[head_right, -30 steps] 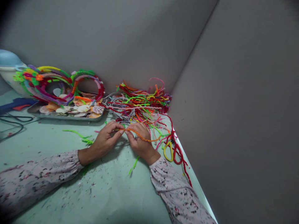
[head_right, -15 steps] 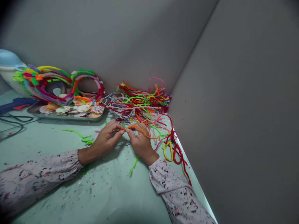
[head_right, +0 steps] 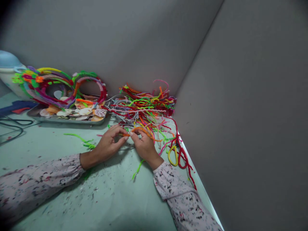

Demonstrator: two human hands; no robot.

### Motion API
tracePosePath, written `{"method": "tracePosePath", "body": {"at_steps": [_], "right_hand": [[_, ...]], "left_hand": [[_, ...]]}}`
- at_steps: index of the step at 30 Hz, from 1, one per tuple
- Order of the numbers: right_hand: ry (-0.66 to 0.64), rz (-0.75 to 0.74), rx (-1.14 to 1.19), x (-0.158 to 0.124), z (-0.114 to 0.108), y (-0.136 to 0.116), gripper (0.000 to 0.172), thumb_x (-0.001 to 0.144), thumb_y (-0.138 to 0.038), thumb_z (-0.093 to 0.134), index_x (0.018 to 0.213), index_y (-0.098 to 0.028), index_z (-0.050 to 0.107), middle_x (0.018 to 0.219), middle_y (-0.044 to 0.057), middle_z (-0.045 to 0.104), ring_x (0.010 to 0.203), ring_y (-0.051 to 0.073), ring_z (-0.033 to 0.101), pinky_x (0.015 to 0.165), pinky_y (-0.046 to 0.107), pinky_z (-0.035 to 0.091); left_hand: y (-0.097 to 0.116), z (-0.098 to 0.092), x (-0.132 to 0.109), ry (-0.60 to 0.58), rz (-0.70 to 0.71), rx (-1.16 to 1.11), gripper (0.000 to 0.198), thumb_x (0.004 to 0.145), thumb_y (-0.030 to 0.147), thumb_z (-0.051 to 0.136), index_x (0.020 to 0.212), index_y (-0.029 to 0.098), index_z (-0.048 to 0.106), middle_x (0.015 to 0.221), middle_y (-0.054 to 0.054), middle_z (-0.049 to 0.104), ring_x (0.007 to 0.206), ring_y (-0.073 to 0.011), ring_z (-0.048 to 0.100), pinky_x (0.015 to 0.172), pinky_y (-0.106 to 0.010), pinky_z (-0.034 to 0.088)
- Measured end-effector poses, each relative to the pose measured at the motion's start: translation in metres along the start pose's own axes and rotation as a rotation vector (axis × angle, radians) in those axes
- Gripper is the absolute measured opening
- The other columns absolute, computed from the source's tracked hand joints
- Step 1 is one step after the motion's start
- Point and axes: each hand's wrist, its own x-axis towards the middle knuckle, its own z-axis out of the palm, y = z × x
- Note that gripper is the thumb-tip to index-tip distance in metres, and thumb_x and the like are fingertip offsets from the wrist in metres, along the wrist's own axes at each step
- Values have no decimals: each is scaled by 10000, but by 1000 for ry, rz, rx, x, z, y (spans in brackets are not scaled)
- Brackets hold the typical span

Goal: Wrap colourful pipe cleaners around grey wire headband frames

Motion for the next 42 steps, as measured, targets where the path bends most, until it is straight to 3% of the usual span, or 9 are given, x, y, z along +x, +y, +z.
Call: {"method": "tracePosePath", "body": {"at_steps": [7, 18, 27, 31, 36, 42], "right_hand": [[-51, 47, 43, 3, -1, -1, 165, 864, -315, 547, 779, -195, 622, 757, -1, 625, 739, 156, 573, 687, 272, 455], [-110, 46, 35, 6, -4, 0, 204, 864, -302, 530, 707, -186, 587, 678, -22, 564, 657, 126, 516, 633, 251, 410], [-107, 43, 6, 6, -4, -4, 208, 863, -303, 535, 706, -183, 604, 662, -20, 564, 641, 126, 507, 621, 249, 423], [-36, 23, -3, 6, -3, -2, 227, 864, -351, 556, 720, -187, 618, 698, -9, 606, 685, 141, 550, 684, 266, 451], [131, -71, -51, 3, -4, 3, 147, 874, -329, 567, 861, -203, 641, 846, 21, 677, 820, 172, 620, 798, 300, 474], [117, -322, -169, 0, -5, 2, 65, 848, -252, 617, 905, -225, 634, 923, 39, 669, 928, 196, 618, 874, 364, 479]], "left_hand": [[-4, 2, 0, 3, 14, 35, 51, 833, 232, 579, 806, 192, 565, 805, -24, 592, 815, -190, 538, 765, -341, 418], [-5, 4, -1, 4, 44, 47, 38, 812, 214, 584, 788, 191, 564, 790, -21, 596, 805, -188, 543, 759, -340, 414], [-4, 4, -1, 5, 33, 64, 53, 802, 217, 584, 762, 191, 561, 751, -16, 577, 764, -182, 528, 718, -326, 410], [-2, 3, -1, 8, 19, 37, 54, 812, 226, 584, 773, 190, 574, 769, -20, 595, 775, -183, 538, 736, -331, 416], [-1, 2, -2, 45, -89, -58, 39, 814, 211, 582, 782, 188, 580, 792, -15, 606, 793, -173, 556, 714, -307, 433], [0, 2, -1, 71, -198, -149, 64, 826, 237, 565, 823, 179, 593, 790, -16, 598, 775, -164, 564, 683, -292, 453]]}}
